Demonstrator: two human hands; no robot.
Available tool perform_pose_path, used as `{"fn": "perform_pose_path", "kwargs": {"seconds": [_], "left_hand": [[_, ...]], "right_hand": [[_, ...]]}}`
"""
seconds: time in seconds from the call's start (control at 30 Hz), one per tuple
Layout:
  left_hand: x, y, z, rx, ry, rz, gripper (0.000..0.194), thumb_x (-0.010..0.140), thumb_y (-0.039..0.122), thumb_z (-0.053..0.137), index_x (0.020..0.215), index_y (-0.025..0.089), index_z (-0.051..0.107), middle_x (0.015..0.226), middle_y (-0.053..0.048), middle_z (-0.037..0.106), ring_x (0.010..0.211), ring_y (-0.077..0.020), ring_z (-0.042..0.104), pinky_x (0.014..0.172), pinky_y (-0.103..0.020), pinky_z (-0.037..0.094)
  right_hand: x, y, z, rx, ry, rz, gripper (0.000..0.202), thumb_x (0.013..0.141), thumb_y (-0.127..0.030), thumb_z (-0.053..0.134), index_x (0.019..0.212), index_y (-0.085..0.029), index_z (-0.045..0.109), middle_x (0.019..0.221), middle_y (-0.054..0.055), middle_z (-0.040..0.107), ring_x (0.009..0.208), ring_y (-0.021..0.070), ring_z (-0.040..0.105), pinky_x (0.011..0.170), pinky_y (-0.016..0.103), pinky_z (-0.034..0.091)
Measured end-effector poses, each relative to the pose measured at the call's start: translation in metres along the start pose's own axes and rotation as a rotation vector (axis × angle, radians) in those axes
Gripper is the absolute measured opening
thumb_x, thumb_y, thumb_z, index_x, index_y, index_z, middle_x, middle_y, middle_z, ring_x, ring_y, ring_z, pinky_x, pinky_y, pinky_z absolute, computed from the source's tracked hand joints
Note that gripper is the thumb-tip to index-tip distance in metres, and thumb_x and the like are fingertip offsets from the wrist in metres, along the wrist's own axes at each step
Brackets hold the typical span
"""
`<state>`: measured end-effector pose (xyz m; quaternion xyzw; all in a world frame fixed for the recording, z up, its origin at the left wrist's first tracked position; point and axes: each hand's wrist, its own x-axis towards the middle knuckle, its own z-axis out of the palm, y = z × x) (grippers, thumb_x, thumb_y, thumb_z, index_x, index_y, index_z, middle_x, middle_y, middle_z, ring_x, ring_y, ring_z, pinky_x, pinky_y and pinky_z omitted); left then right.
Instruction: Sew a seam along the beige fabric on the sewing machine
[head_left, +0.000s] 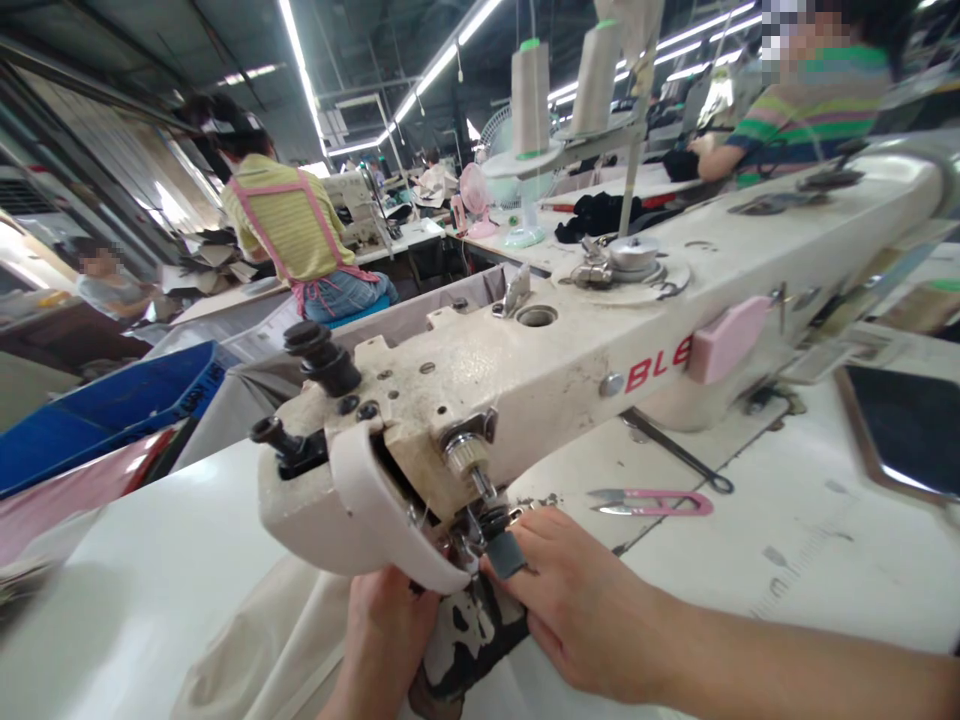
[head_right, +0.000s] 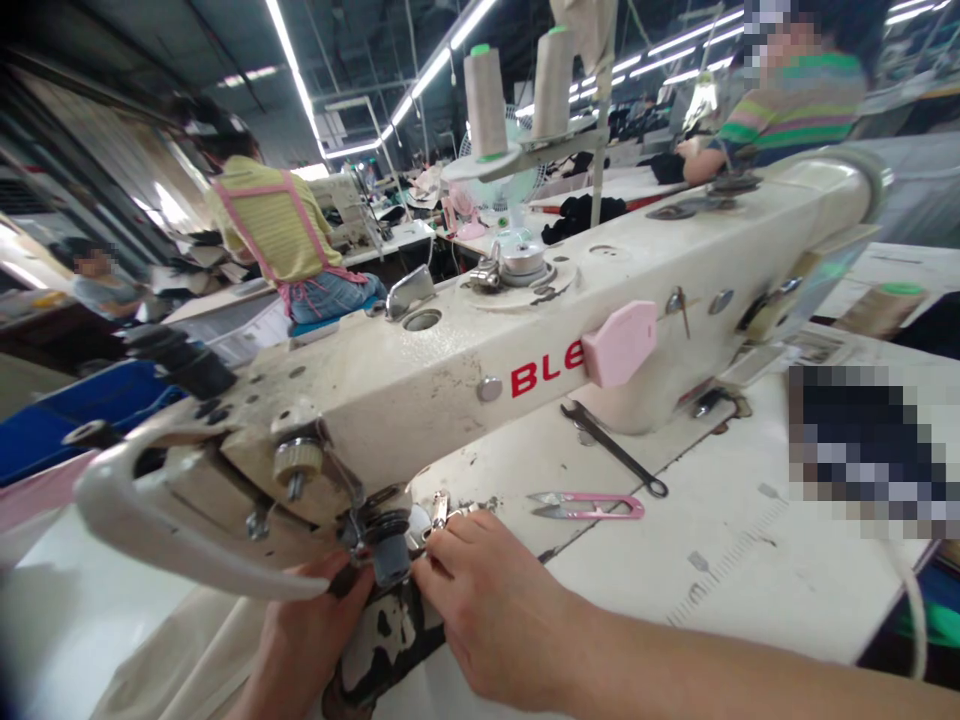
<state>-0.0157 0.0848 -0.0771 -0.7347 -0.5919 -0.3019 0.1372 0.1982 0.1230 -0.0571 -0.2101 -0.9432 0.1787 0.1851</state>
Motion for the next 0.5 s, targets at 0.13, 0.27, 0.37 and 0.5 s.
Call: {"fn": "perform_pose_path", "kwargs": {"seconds": [0.13,0.27,0.37,0.5], "left_hand": [[-0.003,-0.004,0.0,-0.032,-0.075,-0.057,0.026,0.084,0.027,0.048,0.066,0.022,0.066,0.053,0.001,0.067,0.045,-0.0156,0.064,0.045,-0.022,0.052],[-0.01,-0.015,0.003,-0.052,-0.138,-0.099,0.017,0.078,0.027,0.058,0.064,0.027,0.068,0.045,0.006,0.062,0.033,-0.0138,0.055,0.035,-0.021,0.046],[-0.014,-0.021,0.006,-0.058,-0.126,-0.098,0.012,0.076,0.029,0.06,0.073,0.028,0.072,0.061,0.003,0.071,0.051,-0.0188,0.066,0.046,-0.025,0.054],[-0.01,-0.015,0.006,-0.058,-0.077,-0.089,0.017,0.081,0.028,0.056,0.077,0.024,0.072,0.071,-0.002,0.073,0.067,-0.021,0.069,0.064,-0.031,0.057]], "right_hand": [[0.001,-0.001,-0.001,0.01,-0.009,0.014,0.019,0.077,-0.012,0.051,0.095,-0.014,0.055,0.095,0.01,0.057,0.089,0.0251,0.048,0.08,0.041,0.04],[0.001,-0.003,-0.003,-0.022,-0.006,0.022,0.02,0.079,-0.014,0.051,0.098,-0.014,0.056,0.097,0.01,0.059,0.089,0.0252,0.049,0.081,0.041,0.04],[0.002,0.001,0.01,-0.083,0.089,-0.015,0.015,0.082,-0.014,0.051,0.095,-0.016,0.058,0.09,0.008,0.061,0.083,0.0228,0.051,0.075,0.036,0.041],[0.009,0.018,0.046,-0.269,0.364,-0.114,0.01,0.088,-0.017,0.051,0.081,-0.019,0.059,0.072,0.003,0.06,0.065,0.0193,0.05,0.058,0.032,0.035]]}}
